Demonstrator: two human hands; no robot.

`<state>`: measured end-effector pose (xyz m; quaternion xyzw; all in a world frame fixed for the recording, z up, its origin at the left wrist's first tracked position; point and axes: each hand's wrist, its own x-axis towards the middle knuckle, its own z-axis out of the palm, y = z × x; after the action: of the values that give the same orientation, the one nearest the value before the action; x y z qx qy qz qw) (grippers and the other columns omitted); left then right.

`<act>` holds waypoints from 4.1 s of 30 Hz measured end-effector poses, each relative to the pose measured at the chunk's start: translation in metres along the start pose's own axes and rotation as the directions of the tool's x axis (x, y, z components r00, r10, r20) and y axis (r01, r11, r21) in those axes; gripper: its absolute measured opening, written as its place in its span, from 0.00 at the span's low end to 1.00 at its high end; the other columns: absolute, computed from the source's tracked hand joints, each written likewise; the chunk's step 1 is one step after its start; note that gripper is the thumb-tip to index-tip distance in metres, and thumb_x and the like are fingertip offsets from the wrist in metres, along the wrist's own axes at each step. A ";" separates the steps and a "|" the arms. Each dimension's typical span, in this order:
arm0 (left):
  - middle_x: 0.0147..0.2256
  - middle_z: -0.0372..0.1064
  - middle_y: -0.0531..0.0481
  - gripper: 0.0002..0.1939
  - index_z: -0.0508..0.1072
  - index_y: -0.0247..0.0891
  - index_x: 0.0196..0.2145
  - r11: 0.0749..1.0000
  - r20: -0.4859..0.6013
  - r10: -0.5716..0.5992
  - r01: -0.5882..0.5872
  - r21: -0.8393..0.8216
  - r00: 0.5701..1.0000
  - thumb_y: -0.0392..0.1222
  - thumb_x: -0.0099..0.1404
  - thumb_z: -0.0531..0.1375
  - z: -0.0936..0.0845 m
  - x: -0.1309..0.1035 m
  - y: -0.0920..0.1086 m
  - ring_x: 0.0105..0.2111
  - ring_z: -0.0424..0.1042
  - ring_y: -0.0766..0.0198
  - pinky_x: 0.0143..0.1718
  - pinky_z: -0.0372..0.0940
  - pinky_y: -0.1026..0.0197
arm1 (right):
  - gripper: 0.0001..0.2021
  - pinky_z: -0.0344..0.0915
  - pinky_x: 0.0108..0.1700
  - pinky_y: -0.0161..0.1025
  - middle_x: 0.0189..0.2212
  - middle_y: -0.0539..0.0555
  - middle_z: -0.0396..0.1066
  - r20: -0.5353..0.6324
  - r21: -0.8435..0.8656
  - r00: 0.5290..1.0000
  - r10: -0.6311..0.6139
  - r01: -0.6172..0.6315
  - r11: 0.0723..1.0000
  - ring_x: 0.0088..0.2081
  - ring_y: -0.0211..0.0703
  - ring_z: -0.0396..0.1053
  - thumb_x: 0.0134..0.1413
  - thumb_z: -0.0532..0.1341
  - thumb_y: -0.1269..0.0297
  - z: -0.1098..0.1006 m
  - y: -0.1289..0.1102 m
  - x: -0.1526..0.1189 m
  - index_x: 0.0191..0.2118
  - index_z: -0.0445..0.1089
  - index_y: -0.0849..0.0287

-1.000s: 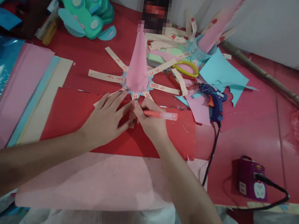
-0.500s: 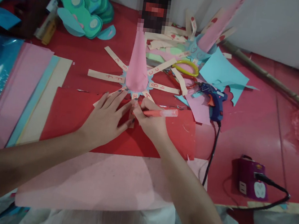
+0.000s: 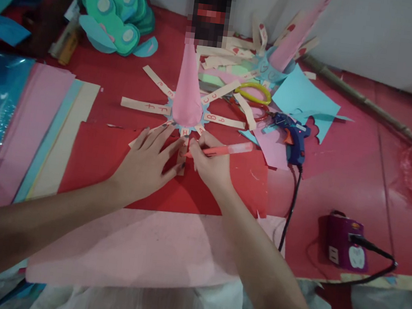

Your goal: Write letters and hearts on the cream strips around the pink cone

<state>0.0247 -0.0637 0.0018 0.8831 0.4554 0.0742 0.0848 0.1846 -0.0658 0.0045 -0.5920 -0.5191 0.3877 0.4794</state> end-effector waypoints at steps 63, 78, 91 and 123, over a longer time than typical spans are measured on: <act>0.64 0.55 0.39 0.25 0.57 0.30 0.63 0.989 0.005 0.022 -0.021 -0.148 1.000 0.42 0.72 0.46 -0.001 -0.001 -0.006 0.66 0.50 0.51 0.68 0.42 0.40 | 0.20 0.48 0.18 0.29 0.15 0.44 0.56 -0.158 0.173 0.979 0.127 -0.099 0.980 0.19 0.28 0.54 0.54 0.62 0.57 0.000 0.007 0.006 0.18 0.56 0.57; 0.65 0.54 0.42 0.24 0.59 0.31 0.63 0.987 0.005 0.053 -0.052 -0.152 0.999 0.34 0.72 0.42 0.000 0.002 -0.010 0.67 0.50 0.55 0.68 0.46 0.45 | 0.20 0.44 0.16 0.31 0.16 0.44 0.58 -0.185 0.173 0.976 0.113 -0.081 0.982 0.16 0.27 0.52 0.53 0.62 0.57 0.001 0.004 0.006 0.18 0.55 0.57; 0.66 0.51 0.39 0.25 0.60 0.36 0.63 0.994 0.056 0.040 -0.034 -0.102 0.998 0.42 0.70 0.52 -0.003 0.002 -0.009 0.67 0.49 0.50 0.68 0.45 0.44 | 0.21 0.48 0.18 0.32 0.16 0.44 0.60 -0.184 0.128 0.978 0.098 -0.076 0.989 0.16 0.28 0.52 0.53 0.62 0.53 0.001 0.005 0.005 0.17 0.55 0.57; 0.65 0.53 0.33 0.23 0.65 0.32 0.59 0.993 0.051 0.070 -0.065 -0.100 0.996 0.42 0.68 0.55 -0.002 0.001 -0.010 0.66 0.52 0.44 0.66 0.48 0.42 | 0.18 0.57 0.22 0.32 0.13 0.42 0.53 -0.003 -0.123 0.998 -0.070 0.069 0.990 0.18 0.30 0.56 0.56 0.58 0.61 0.000 0.006 0.001 0.19 0.53 0.55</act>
<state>0.0175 -0.0570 0.0017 0.8945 0.4185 0.0752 0.1380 0.1861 -0.0650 -0.0016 -0.6033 -0.5604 0.3361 0.4572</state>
